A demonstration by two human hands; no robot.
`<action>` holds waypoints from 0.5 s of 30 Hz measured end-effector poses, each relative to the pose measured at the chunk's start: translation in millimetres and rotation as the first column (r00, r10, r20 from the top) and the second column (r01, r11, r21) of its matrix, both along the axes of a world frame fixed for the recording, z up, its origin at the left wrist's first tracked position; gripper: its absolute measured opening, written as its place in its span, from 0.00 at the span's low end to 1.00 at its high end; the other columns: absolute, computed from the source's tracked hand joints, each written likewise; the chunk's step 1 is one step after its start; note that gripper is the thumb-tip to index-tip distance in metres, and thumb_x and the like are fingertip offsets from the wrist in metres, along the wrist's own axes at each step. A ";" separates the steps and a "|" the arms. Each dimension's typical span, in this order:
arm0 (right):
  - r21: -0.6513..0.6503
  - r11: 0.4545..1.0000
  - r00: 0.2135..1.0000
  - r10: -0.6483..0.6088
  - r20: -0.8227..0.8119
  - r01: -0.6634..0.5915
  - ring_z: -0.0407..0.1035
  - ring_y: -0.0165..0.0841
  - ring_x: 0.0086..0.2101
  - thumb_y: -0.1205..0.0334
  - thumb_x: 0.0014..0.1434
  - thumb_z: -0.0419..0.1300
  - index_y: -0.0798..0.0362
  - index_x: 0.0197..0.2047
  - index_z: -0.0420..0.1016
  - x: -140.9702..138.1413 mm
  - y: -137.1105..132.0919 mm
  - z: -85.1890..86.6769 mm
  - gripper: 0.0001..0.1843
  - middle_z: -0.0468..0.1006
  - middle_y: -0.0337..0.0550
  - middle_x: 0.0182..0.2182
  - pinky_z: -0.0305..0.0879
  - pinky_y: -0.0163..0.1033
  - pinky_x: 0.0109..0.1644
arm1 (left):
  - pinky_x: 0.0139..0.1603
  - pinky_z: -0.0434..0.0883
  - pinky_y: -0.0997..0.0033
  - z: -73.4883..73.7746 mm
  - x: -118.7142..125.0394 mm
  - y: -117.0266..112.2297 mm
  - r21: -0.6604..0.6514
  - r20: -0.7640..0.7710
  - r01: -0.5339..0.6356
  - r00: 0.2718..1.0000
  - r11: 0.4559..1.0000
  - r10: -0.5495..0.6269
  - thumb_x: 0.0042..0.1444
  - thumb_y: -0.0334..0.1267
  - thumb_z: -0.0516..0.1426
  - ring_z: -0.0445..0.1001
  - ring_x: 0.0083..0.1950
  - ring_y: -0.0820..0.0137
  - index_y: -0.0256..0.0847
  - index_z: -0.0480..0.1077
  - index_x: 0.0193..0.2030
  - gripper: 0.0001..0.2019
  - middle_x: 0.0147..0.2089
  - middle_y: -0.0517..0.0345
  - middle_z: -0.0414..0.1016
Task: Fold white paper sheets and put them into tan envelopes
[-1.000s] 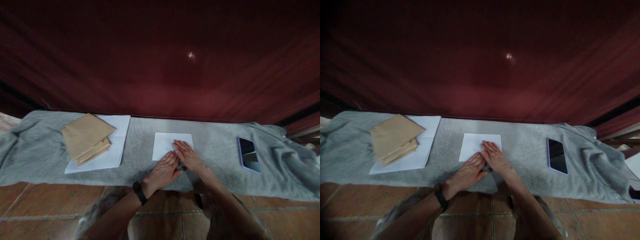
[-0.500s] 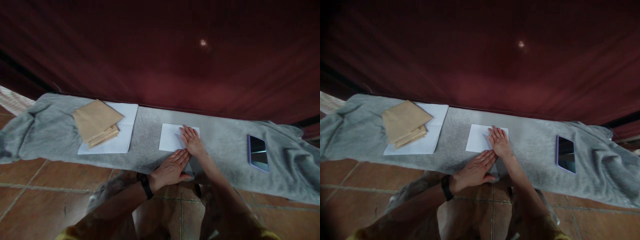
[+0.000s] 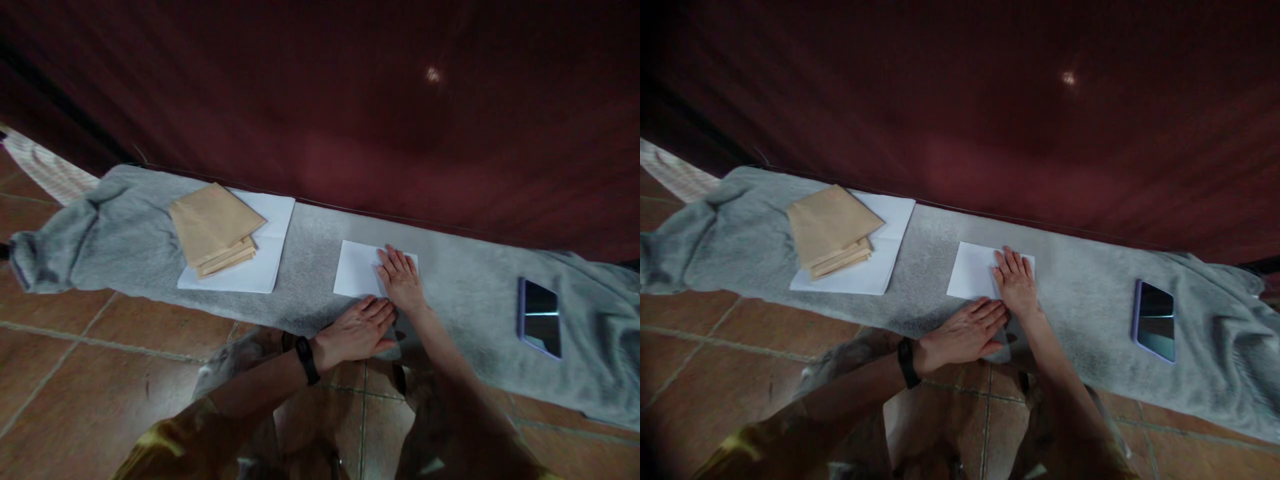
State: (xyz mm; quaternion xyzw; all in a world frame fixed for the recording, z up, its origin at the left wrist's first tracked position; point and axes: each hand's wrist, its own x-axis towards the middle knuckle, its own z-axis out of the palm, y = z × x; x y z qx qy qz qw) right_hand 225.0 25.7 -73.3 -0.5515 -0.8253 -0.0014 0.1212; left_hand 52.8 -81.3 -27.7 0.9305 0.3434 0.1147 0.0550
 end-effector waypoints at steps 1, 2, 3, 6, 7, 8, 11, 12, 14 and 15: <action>0.005 1.000 1.000 0.003 0.001 -0.003 0.51 0.43 0.70 0.52 0.74 0.42 0.49 0.74 0.56 0.0 0.0 -0.3 0.29 0.56 0.47 0.73 0.47 0.56 0.72 | 0.72 0.57 0.59 1.6 0.9 2.4 -0.005 0.025 -0.014 1.000 1.000 0.015 0.71 0.50 0.47 0.67 0.69 0.61 0.37 0.69 0.63 0.23 0.66 0.45 0.72; 0.008 1.000 1.000 0.005 0.003 -0.005 0.51 0.44 0.70 0.52 0.74 0.42 0.49 0.74 0.56 0.1 -0.1 -0.4 0.29 0.56 0.47 0.73 0.47 0.56 0.72 | 0.70 0.60 0.59 2.9 1.8 5.2 -0.018 0.053 -0.032 0.998 0.999 0.033 0.71 0.47 0.47 0.70 0.65 0.62 0.37 0.71 0.59 0.21 0.63 0.45 0.74; 0.008 1.000 1.000 0.007 0.007 -0.007 0.51 0.44 0.70 0.53 0.74 0.43 0.49 0.74 0.56 0.1 -0.3 -0.2 0.29 0.56 0.48 0.73 0.48 0.56 0.72 | 0.69 0.63 0.59 3.9 2.6 8.4 -0.035 0.083 -0.056 0.995 0.998 0.058 0.71 0.45 0.47 0.73 0.63 0.62 0.37 0.72 0.57 0.19 0.60 0.45 0.76; -0.009 1.000 1.000 0.012 0.021 -0.012 0.49 0.44 0.71 0.54 0.73 0.44 0.49 0.74 0.55 -0.4 -2.1 1.9 0.29 0.54 0.47 0.74 0.47 0.55 0.72 | 0.69 0.64 0.55 3.7 3.5 20.4 -0.075 0.166 -0.184 0.967 0.980 0.194 0.71 0.41 0.46 0.71 0.65 0.60 0.36 0.69 0.60 0.20 0.63 0.43 0.73; -0.017 1.000 1.000 0.012 0.025 -0.012 0.49 0.44 0.71 0.55 0.73 0.45 0.49 0.74 0.55 -0.8 -2.9 3.0 0.29 0.54 0.47 0.74 0.47 0.55 0.72 | 0.71 0.62 0.53 2.1 3.5 24.9 -0.078 0.180 -0.237 0.952 0.968 0.248 0.71 0.42 0.45 0.66 0.69 0.58 0.35 0.65 0.65 0.22 0.68 0.41 0.69; -0.023 1.000 1.000 0.010 0.029 -0.009 0.48 0.43 0.71 0.56 0.73 0.45 0.49 0.74 0.55 -1.3 -3.5 4.2 0.29 0.53 0.46 0.74 0.47 0.55 0.73 | 0.72 0.59 0.51 -0.2 3.6 29.5 -0.079 0.182 -0.288 0.937 0.954 0.298 0.71 0.43 0.44 0.61 0.73 0.57 0.34 0.61 0.68 0.24 0.72 0.41 0.63; -0.034 0.999 0.999 0.000 0.039 0.002 0.48 0.43 0.71 0.57 0.73 0.43 0.50 0.74 0.57 -3.5 -4.5 7.0 0.29 0.54 0.47 0.74 0.46 0.54 0.73 | 0.76 0.52 0.48 -10.1 5.1 42.9 -0.095 0.132 -0.395 0.905 0.914 0.405 0.72 0.52 0.43 0.49 0.78 0.54 0.31 0.54 0.73 0.31 0.76 0.39 0.53; -0.036 0.999 0.999 -0.004 0.040 0.005 0.48 0.44 0.71 0.57 0.73 0.42 0.51 0.74 0.57 -4.2 -4.4 7.3 0.29 0.54 0.47 0.74 0.46 0.54 0.73 | 0.77 0.51 0.48 -13.7 6.2 46.9 -0.103 0.109 -0.417 0.898 0.903 0.427 0.71 0.54 0.43 0.48 0.78 0.54 0.29 0.54 0.73 0.33 0.77 0.38 0.52; -0.034 0.999 0.999 -0.012 0.032 0.013 0.49 0.43 0.71 0.56 0.74 0.41 0.50 0.74 0.58 -5.2 -4.1 6.9 0.28 0.55 0.46 0.73 0.46 0.53 0.73 | 0.78 0.49 0.50 -20.0 8.7 53.9 -0.112 0.073 -0.446 0.887 0.888 0.455 0.71 0.56 0.42 0.47 0.78 0.55 0.27 0.53 0.73 0.36 0.77 0.37 0.51; -0.032 0.999 1.000 -0.017 0.025 0.018 0.49 0.43 0.71 0.55 0.74 0.41 0.49 0.74 0.58 -5.6 -4.1 6.2 0.28 0.55 0.45 0.73 0.46 0.53 0.73 | 0.78 0.48 0.51 -22.6 9.8 57.0 -0.110 0.061 -0.458 0.883 0.882 0.466 0.71 0.56 0.42 0.47 0.79 0.55 0.26 0.53 0.73 0.36 0.77 0.38 0.51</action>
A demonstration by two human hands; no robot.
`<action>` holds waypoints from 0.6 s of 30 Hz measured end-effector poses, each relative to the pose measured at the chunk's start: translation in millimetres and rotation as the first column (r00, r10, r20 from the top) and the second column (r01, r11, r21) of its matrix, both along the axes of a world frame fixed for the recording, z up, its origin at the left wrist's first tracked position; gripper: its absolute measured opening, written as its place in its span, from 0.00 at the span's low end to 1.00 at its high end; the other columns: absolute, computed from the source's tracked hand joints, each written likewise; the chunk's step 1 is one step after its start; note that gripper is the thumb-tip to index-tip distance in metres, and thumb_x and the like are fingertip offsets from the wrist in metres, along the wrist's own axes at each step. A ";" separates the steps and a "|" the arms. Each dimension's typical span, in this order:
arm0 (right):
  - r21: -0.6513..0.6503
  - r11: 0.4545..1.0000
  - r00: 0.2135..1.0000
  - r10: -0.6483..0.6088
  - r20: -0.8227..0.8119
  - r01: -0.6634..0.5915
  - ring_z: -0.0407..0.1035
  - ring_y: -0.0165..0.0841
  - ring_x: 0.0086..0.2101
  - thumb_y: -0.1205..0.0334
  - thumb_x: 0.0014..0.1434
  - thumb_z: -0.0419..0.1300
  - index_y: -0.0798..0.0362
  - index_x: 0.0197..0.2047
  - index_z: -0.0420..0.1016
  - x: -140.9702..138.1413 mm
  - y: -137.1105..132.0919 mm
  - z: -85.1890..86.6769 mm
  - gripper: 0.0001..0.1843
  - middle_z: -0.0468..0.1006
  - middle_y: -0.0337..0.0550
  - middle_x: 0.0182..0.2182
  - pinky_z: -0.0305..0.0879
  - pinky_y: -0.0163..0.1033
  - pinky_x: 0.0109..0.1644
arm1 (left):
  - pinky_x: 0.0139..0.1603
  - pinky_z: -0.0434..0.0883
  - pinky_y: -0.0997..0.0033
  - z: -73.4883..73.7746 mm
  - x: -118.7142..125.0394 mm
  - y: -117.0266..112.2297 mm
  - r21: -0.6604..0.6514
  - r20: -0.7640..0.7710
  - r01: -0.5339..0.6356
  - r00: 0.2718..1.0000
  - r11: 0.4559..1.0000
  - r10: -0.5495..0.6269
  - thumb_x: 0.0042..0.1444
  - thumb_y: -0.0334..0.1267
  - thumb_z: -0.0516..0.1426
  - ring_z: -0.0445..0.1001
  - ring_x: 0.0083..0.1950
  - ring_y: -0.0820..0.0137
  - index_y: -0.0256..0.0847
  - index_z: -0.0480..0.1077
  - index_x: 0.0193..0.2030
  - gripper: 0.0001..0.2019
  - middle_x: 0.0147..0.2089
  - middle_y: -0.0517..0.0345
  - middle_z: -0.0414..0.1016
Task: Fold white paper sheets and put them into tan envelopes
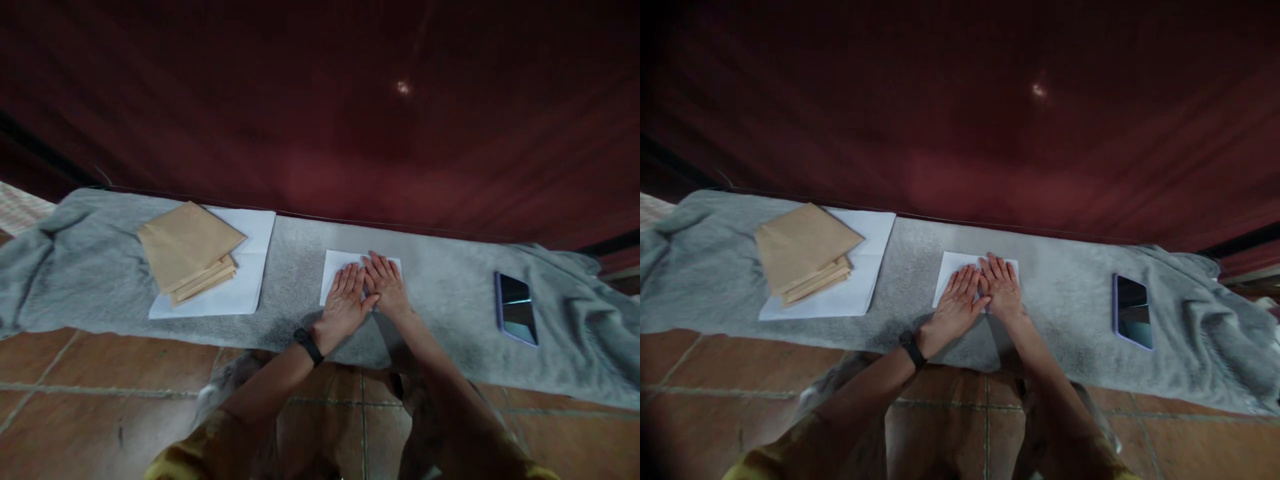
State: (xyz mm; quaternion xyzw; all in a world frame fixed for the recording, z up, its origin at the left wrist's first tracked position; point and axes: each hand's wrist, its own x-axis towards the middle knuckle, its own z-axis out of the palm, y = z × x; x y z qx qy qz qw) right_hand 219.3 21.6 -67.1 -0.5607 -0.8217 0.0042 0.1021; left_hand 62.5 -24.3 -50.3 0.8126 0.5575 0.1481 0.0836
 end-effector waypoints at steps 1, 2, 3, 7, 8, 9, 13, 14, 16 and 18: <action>0.005 1.000 1.000 -0.009 -0.009 0.009 0.50 0.43 0.71 0.54 0.74 0.41 0.48 0.73 0.58 -0.3 -0.1 -0.9 0.28 0.56 0.45 0.73 0.46 0.53 0.73 | 0.78 0.48 0.52 -2.0 0.8 2.8 0.000 -0.011 -0.010 1.000 1.000 0.010 0.71 0.56 0.42 0.46 0.79 0.56 0.26 0.53 0.73 0.36 0.77 0.38 0.51; 0.011 1.000 1.000 -0.020 -0.019 0.020 0.50 0.43 0.70 0.53 0.74 0.41 0.48 0.73 0.58 -0.7 -0.5 -1.8 0.28 0.57 0.45 0.73 0.46 0.53 0.73 | 0.78 0.48 0.52 -3.5 1.2 5.4 0.003 -0.021 -0.020 1.000 1.000 0.020 0.71 0.56 0.43 0.45 0.79 0.57 0.26 0.53 0.73 0.36 0.77 0.39 0.50; 0.019 0.999 0.999 -0.032 -0.029 0.033 0.51 0.43 0.70 0.53 0.74 0.42 0.48 0.73 0.59 -1.1 -1.1 -2.6 0.28 0.57 0.45 0.73 0.46 0.54 0.73 | 0.78 0.47 0.53 -4.6 1.3 7.8 0.006 -0.029 -0.031 0.999 0.999 0.031 0.71 0.55 0.43 0.45 0.79 0.57 0.26 0.54 0.73 0.36 0.77 0.39 0.50; 0.056 0.994 0.995 -0.088 -0.048 0.091 0.53 0.45 0.69 0.54 0.74 0.41 0.50 0.72 0.60 -3.7 -5.5 -4.1 0.28 0.59 0.48 0.72 0.47 0.56 0.72 | 0.78 0.47 0.52 -6.4 -1.0 15.3 0.017 -0.056 -0.073 0.996 0.997 0.074 0.72 0.53 0.41 0.45 0.79 0.58 0.28 0.54 0.74 0.33 0.77 0.42 0.51; 0.064 0.992 0.993 -0.103 -0.049 0.106 0.53 0.45 0.69 0.54 0.74 0.41 0.51 0.72 0.61 -4.3 -6.9 -4.1 0.28 0.59 0.49 0.72 0.47 0.56 0.72 | 0.78 0.47 0.52 -6.6 -1.9 16.6 0.020 -0.061 -0.075 0.995 0.997 0.076 0.72 0.52 0.40 0.45 0.79 0.58 0.28 0.54 0.74 0.33 0.77 0.42 0.51; 0.073 0.990 0.991 -0.121 -0.050 0.124 0.54 0.46 0.69 0.55 0.74 0.41 0.52 0.72 0.61 -4.8 -8.3 -4.2 0.28 0.59 0.49 0.72 0.47 0.56 0.72 | 0.78 0.47 0.51 -6.8 -2.8 17.7 0.024 -0.067 -0.074 0.995 0.997 0.075 0.73 0.52 0.40 0.46 0.79 0.58 0.29 0.54 0.74 0.33 0.77 0.43 0.51; 0.113 0.977 0.984 -0.173 -0.050 0.178 0.55 0.47 0.68 0.54 0.74 0.42 0.57 0.72 0.60 -4.5 -13.2 -6.6 0.29 0.61 0.54 0.70 0.48 0.56 0.71 | 0.78 0.47 0.53 -8.2 -6.9 20.8 0.035 -0.094 -0.101 0.990 0.994 0.104 0.73 0.50 0.40 0.46 0.79 0.58 0.27 0.53 0.74 0.33 0.77 0.41 0.50; 0.127 0.974 0.982 -0.180 -0.053 0.186 0.55 0.48 0.68 0.54 0.74 0.42 0.58 0.72 0.59 -3.7 -14.2 -7.9 0.30 0.62 0.55 0.70 0.49 0.56 0.70 | 0.78 0.47 0.53 -8.8 -8.0 21.5 0.038 -0.103 -0.114 0.988 0.993 0.117 0.73 0.50 0.40 0.46 0.79 0.58 0.26 0.52 0.74 0.33 0.77 0.41 0.49; 0.159 0.968 0.980 -0.188 -0.064 0.196 0.56 0.48 0.68 0.52 0.74 0.42 0.59 0.72 0.59 -1.4 -15.9 -10.7 0.30 0.62 0.57 0.70 0.49 0.56 0.70 | 0.78 0.47 0.54 -9.8 -10.4 22.7 0.047 -0.122 -0.134 0.983 0.990 0.139 0.73 0.50 0.40 0.46 0.79 0.58 0.26 0.52 0.74 0.33 0.77 0.40 0.49; 0.186 0.961 0.978 -0.194 -0.075 0.205 0.56 0.47 0.67 0.51 0.74 0.43 0.60 0.73 0.58 1.7 -17.7 -13.5 0.31 0.63 0.58 0.69 0.50 0.56 0.70 | 0.78 0.47 0.54 -10.7 -12.9 23.6 0.056 -0.137 -0.150 0.978 0.987 0.157 0.73 0.49 0.40 0.46 0.79 0.58 0.26 0.51 0.75 0.33 0.77 0.40 0.48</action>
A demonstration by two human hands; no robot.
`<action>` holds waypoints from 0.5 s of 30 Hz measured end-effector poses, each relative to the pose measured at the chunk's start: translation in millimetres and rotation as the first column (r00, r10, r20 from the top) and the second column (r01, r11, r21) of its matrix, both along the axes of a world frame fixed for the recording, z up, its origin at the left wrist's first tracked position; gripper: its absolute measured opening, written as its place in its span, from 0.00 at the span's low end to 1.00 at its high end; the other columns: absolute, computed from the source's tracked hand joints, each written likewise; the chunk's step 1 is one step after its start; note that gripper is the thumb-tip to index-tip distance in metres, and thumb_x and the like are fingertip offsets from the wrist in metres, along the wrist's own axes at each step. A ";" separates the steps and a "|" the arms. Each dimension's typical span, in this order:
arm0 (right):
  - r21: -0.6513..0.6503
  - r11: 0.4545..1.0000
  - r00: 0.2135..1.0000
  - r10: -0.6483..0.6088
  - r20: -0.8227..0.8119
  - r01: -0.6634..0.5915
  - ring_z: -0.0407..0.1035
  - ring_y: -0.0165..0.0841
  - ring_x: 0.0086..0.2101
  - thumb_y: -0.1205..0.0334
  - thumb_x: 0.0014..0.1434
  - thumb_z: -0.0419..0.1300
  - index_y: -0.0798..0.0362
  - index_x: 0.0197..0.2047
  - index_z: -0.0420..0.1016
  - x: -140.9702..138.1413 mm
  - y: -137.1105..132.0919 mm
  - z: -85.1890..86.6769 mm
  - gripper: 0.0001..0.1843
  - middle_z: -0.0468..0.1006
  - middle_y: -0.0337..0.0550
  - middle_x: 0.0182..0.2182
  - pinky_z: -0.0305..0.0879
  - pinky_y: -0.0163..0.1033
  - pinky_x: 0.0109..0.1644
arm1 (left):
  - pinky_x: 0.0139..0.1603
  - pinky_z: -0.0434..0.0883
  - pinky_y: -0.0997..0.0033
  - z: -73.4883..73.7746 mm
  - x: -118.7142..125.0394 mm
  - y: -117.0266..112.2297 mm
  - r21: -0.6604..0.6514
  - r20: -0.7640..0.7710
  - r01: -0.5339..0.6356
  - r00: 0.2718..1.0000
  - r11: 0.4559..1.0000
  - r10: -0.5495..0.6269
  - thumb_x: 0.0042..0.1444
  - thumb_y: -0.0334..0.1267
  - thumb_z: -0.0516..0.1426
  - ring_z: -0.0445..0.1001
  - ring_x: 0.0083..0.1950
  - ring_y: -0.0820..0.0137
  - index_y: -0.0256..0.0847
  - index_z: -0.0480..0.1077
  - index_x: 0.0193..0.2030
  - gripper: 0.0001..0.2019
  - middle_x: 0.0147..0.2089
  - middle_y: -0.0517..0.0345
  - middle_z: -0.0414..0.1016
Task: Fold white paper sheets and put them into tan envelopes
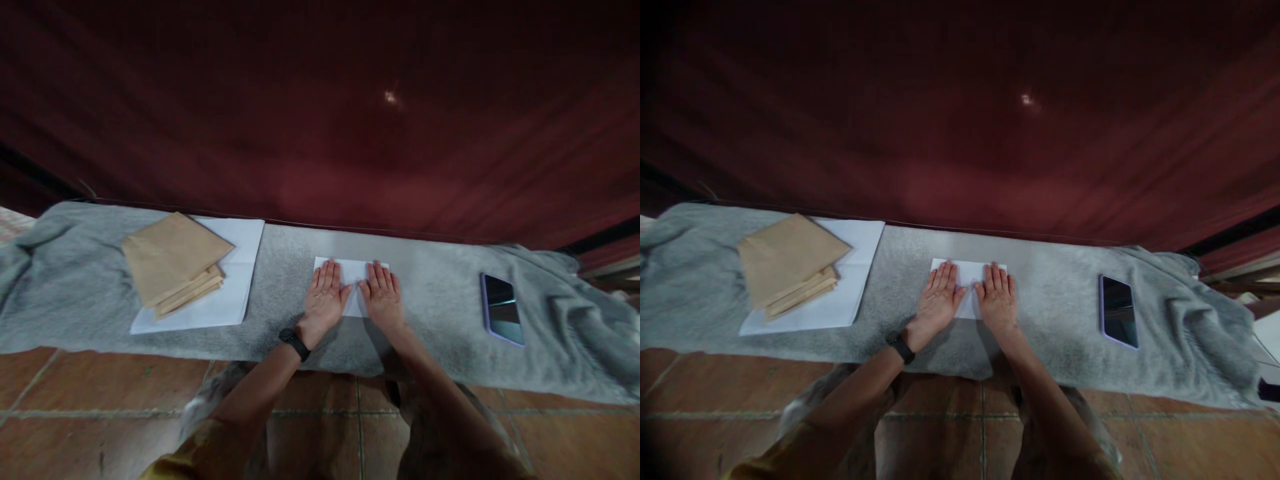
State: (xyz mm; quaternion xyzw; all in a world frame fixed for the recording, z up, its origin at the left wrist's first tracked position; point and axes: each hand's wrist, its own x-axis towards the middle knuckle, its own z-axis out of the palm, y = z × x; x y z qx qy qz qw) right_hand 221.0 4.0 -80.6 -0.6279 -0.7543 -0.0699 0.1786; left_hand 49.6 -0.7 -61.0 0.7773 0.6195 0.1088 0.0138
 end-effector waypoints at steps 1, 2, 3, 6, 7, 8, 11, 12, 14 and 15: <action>0.010 1.000 1.000 -0.005 -0.002 0.005 0.57 0.47 0.67 0.51 0.74 0.43 0.61 0.73 0.58 1.7 -0.9 -1.1 0.32 0.63 0.58 0.69 0.50 0.56 0.70 | 0.78 0.48 0.54 -0.3 -1.3 0.3 0.003 -0.005 -0.009 1.000 1.000 0.009 0.73 0.49 0.40 0.46 0.79 0.58 0.26 0.51 0.75 0.33 0.77 0.39 0.48; 0.016 1.000 1.000 -0.008 -0.003 0.009 0.57 0.48 0.67 0.51 0.75 0.42 0.62 0.73 0.58 3.4 -1.8 -2.0 0.32 0.63 0.59 0.69 0.50 0.56 0.70 | 0.78 0.48 0.54 -0.4 -2.7 0.6 0.006 -0.009 -0.018 1.000 1.000 0.018 0.73 0.49 0.40 0.46 0.79 0.58 0.25 0.51 0.75 0.33 0.77 0.39 0.48; 0.019 1.000 1.000 -0.012 -0.003 0.012 0.57 0.48 0.67 0.50 0.75 0.42 0.62 0.73 0.58 5.2 -2.8 -2.7 0.32 0.63 0.60 0.69 0.50 0.56 0.70 | 0.78 0.48 0.54 -0.3 -4.1 0.8 0.009 -0.011 -0.026 1.000 1.000 0.026 0.73 0.49 0.40 0.46 0.79 0.58 0.25 0.51 0.75 0.33 0.77 0.39 0.49; 0.022 1.000 1.000 -0.014 -0.005 0.014 0.58 0.49 0.67 0.50 0.75 0.42 0.64 0.73 0.57 10.9 -6.3 -3.1 0.33 0.63 0.62 0.69 0.51 0.58 0.70 | 0.77 0.49 0.53 0.6 -8.5 1.0 0.014 -0.012 -0.049 0.999 0.999 0.050 0.73 0.48 0.40 0.47 0.78 0.57 0.25 0.50 0.75 0.33 0.77 0.38 0.49; 0.022 1.000 1.000 -0.011 -0.005 0.011 0.58 0.49 0.67 0.50 0.75 0.41 0.64 0.73 0.57 12.9 -7.7 -2.9 0.33 0.63 0.63 0.69 0.51 0.58 0.69 | 0.77 0.49 0.53 1.0 -10.0 0.9 0.016 -0.013 -0.055 0.998 0.998 0.055 0.73 0.48 0.40 0.47 0.78 0.57 0.24 0.50 0.75 0.33 0.77 0.37 0.49; 0.021 1.000 1.000 -0.010 -0.005 0.011 0.58 0.50 0.67 0.50 0.75 0.41 0.65 0.73 0.56 14.9 -9.2 -2.6 0.33 0.63 0.64 0.69 0.51 0.59 0.69 | 0.77 0.50 0.53 1.2 -11.4 0.8 0.019 -0.014 -0.060 0.998 0.998 0.060 0.72 0.48 0.40 0.47 0.78 0.57 0.24 0.50 0.75 0.33 0.77 0.37 0.49; 0.021 1.000 1.000 -0.019 0.003 0.019 0.58 0.51 0.67 0.50 0.75 0.41 0.66 0.73 0.55 21.3 -14.1 -2.3 0.34 0.63 0.65 0.68 0.52 0.60 0.69 | 0.77 0.50 0.52 0.8 -15.7 -0.3 0.033 -0.022 -0.080 0.997 0.996 0.080 0.72 0.47 0.41 0.48 0.78 0.57 0.25 0.51 0.74 0.32 0.77 0.37 0.50; 0.024 0.999 1.000 -0.024 0.008 0.024 0.58 0.51 0.67 0.49 0.75 0.41 0.66 0.73 0.55 23.6 -15.8 -2.5 0.34 0.63 0.66 0.68 0.52 0.60 0.69 | 0.77 0.50 0.52 0.3 -17.3 -0.8 0.039 -0.025 -0.087 0.996 0.995 0.088 0.72 0.47 0.41 0.49 0.78 0.57 0.25 0.52 0.74 0.32 0.76 0.37 0.50; 0.033 0.999 0.999 -0.033 0.018 0.032 0.58 0.51 0.66 0.49 0.75 0.41 0.66 0.73 0.55 28.1 -18.6 -3.3 0.34 0.63 0.66 0.68 0.52 0.60 0.69 | 0.77 0.50 0.52 -0.9 -20.8 -1.9 0.050 -0.032 -0.100 0.994 0.994 0.101 0.72 0.46 0.41 0.49 0.78 0.56 0.25 0.53 0.74 0.31 0.76 0.37 0.51; 0.036 0.999 0.999 -0.041 0.021 0.040 0.59 0.52 0.66 0.49 0.75 0.40 0.66 0.72 0.56 30.3 -19.8 -3.8 0.34 0.63 0.66 0.68 0.53 0.60 0.69 | 0.77 0.50 0.51 -1.5 -22.5 -2.3 0.057 -0.035 -0.108 0.993 0.993 0.110 0.72 0.46 0.41 0.50 0.78 0.56 0.24 0.53 0.74 0.31 0.76 0.36 0.52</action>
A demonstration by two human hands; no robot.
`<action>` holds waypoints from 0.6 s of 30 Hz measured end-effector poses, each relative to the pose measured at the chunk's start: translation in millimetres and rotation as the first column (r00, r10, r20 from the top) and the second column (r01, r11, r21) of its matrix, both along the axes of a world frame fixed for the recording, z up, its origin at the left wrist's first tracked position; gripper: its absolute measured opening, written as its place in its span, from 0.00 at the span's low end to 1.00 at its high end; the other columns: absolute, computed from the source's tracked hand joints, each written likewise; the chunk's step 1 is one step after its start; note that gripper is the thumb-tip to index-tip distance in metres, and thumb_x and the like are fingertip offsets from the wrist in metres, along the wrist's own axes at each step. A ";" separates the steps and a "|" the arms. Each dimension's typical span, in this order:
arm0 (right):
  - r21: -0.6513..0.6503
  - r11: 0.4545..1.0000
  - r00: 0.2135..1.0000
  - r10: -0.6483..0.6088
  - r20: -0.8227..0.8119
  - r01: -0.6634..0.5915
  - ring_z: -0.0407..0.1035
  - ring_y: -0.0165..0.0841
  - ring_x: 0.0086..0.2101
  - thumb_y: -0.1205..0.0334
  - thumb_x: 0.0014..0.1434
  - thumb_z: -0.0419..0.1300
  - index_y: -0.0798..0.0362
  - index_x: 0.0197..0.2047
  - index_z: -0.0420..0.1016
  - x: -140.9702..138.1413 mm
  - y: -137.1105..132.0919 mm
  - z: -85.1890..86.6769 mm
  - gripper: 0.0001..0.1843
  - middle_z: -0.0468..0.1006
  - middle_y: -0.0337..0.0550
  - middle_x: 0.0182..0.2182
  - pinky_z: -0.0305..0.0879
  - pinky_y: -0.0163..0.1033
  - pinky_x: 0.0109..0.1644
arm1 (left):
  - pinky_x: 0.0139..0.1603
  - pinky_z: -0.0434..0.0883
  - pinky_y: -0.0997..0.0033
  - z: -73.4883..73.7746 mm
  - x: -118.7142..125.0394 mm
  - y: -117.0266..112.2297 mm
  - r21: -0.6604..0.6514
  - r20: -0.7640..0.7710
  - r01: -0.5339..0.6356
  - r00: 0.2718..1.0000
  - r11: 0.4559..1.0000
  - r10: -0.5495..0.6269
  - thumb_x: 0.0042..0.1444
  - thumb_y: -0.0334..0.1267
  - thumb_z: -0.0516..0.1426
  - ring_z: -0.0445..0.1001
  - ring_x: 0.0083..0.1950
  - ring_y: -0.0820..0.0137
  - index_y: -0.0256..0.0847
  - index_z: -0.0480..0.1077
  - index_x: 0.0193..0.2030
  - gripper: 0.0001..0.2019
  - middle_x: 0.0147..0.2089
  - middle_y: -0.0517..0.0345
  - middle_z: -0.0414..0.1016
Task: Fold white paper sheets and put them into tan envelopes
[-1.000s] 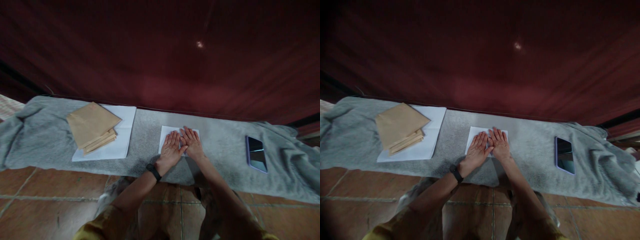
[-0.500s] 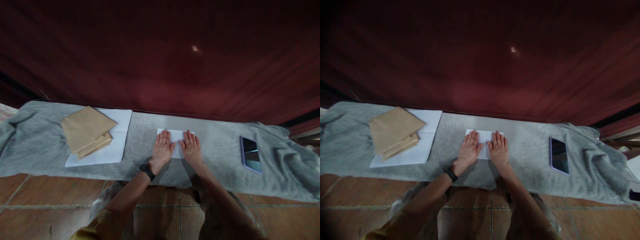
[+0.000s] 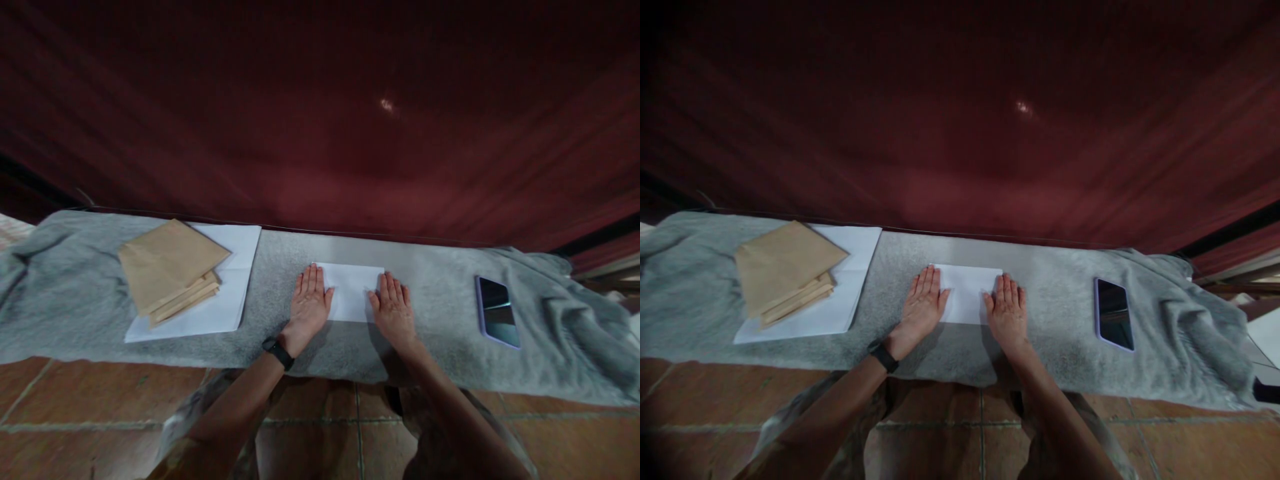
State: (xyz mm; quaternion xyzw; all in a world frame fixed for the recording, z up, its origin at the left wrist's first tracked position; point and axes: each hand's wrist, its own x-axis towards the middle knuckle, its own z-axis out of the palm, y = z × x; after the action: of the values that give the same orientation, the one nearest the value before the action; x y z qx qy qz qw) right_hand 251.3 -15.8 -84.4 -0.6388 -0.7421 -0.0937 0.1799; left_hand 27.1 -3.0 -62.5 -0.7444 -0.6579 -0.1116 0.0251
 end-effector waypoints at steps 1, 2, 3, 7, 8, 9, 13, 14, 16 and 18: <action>0.001 1.000 1.000 -0.012 0.001 0.012 0.59 0.52 0.66 0.49 0.75 0.40 0.67 0.72 0.56 2.0 -0.9 -0.2 0.34 0.63 0.67 0.68 0.53 0.61 0.69 | 0.77 0.50 0.50 -0.3 -1.6 -0.4 0.008 -0.002 -0.010 1.000 1.000 0.010 0.72 0.46 0.42 0.50 0.77 0.55 0.24 0.54 0.73 0.31 0.76 0.35 0.53; 0.001 1.000 1.000 -0.027 -0.002 0.027 0.59 0.53 0.66 0.50 0.75 0.40 0.68 0.72 0.57 3.5 -1.7 -0.2 0.34 0.63 0.68 0.68 0.53 0.61 0.69 | 0.77 0.50 0.49 -0.3 -2.8 -0.8 0.018 -0.002 -0.020 1.000 1.000 0.020 0.72 0.45 0.42 0.50 0.77 0.54 0.23 0.54 0.73 0.31 0.75 0.35 0.53; 0.000 0.999 0.999 -0.038 -0.008 0.038 0.59 0.53 0.66 0.50 0.75 0.40 0.68 0.72 0.57 4.4 -2.2 0.3 0.34 0.62 0.68 0.68 0.53 0.62 0.69 | 0.77 0.50 0.48 0.0 -3.4 -1.2 0.031 0.002 -0.029 1.000 0.999 0.029 0.72 0.45 0.42 0.50 0.77 0.53 0.23 0.55 0.73 0.31 0.75 0.34 0.53; 0.003 1.000 0.997 0.009 -0.077 -0.009 0.51 0.51 0.70 0.52 0.75 0.40 0.67 0.74 0.51 -3.9 -3.5 7.4 0.34 0.57 0.66 0.71 0.51 0.61 0.71 | 0.77 0.50 0.46 3.7 3.9 -3.8 0.094 0.042 -0.002 0.999 0.996 -0.002 0.71 0.43 0.43 0.46 0.78 0.53 0.24 0.52 0.74 0.30 0.76 0.34 0.51; -0.003 0.999 0.993 0.049 -0.104 -0.050 0.49 0.49 0.71 0.52 0.75 0.39 0.66 0.75 0.48 -9.4 -4.0 10.0 0.34 0.55 0.64 0.72 0.50 0.60 0.72 | 0.77 0.50 0.46 4.5 8.4 -5.0 0.099 0.050 0.027 0.998 0.995 -0.032 0.71 0.42 0.44 0.46 0.79 0.54 0.24 0.51 0.74 0.30 0.76 0.35 0.51; -0.012 0.995 0.987 0.094 -0.133 -0.097 0.47 0.47 0.72 0.53 0.76 0.39 0.64 0.76 0.44 -15.9 -4.7 12.6 0.34 0.53 0.62 0.73 0.50 0.58 0.72 | 0.77 0.50 0.47 5.0 13.6 -6.6 0.098 0.055 0.061 0.996 0.993 -0.067 0.71 0.42 0.44 0.45 0.79 0.55 0.25 0.50 0.74 0.30 0.77 0.35 0.51; -0.086 0.959 0.940 0.244 -0.239 -0.270 0.43 0.41 0.73 0.53 0.76 0.37 0.57 0.78 0.39 -43.4 -8.5 19.3 0.33 0.49 0.54 0.75 0.48 0.55 0.74 | 0.77 0.52 0.48 1.8 34.5 -14.8 0.075 0.047 0.221 0.973 0.972 -0.225 0.68 0.34 0.44 0.45 0.79 0.57 0.26 0.48 0.75 0.30 0.77 0.38 0.51; -0.105 0.951 0.933 0.256 -0.253 -0.290 0.43 0.40 0.73 0.53 0.76 0.37 0.56 0.78 0.40 -48.2 -9.4 19.5 0.33 0.49 0.53 0.75 0.47 0.54 0.75 | 0.77 0.52 0.47 0.1 38.0 -16.6 0.073 0.041 0.251 0.966 0.965 -0.255 0.67 0.33 0.44 0.44 0.79 0.56 0.27 0.47 0.75 0.31 0.77 0.38 0.51; -0.134 0.945 0.930 0.255 -0.263 -0.297 0.43 0.39 0.73 0.52 0.76 0.37 0.57 0.77 0.42 -53.7 -10.7 18.3 0.33 0.50 0.53 0.74 0.46 0.54 0.75 | 0.77 0.51 0.47 -3.3 41.9 -18.8 0.067 0.029 0.279 0.959 0.958 -0.282 0.66 0.32 0.45 0.44 0.79 0.56 0.28 0.46 0.76 0.32 0.77 0.38 0.50; -0.153 0.947 0.939 0.241 -0.247 -0.283 0.44 0.39 0.73 0.51 0.76 0.36 0.59 0.77 0.45 -54.6 -11.5 16.2 0.33 0.51 0.54 0.74 0.45 0.54 0.75 | 0.77 0.52 0.47 -6.2 42.2 -19.3 0.054 0.020 0.276 0.960 0.960 -0.278 0.66 0.31 0.45 0.44 0.79 0.56 0.27 0.47 0.76 0.32 0.77 0.36 0.51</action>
State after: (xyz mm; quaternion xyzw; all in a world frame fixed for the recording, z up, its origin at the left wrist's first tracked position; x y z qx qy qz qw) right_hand 196.7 -27.3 -68.2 -0.5542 -0.8012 0.0740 0.2130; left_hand 69.3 -22.4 -68.7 -0.8266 -0.5445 -0.1408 0.0191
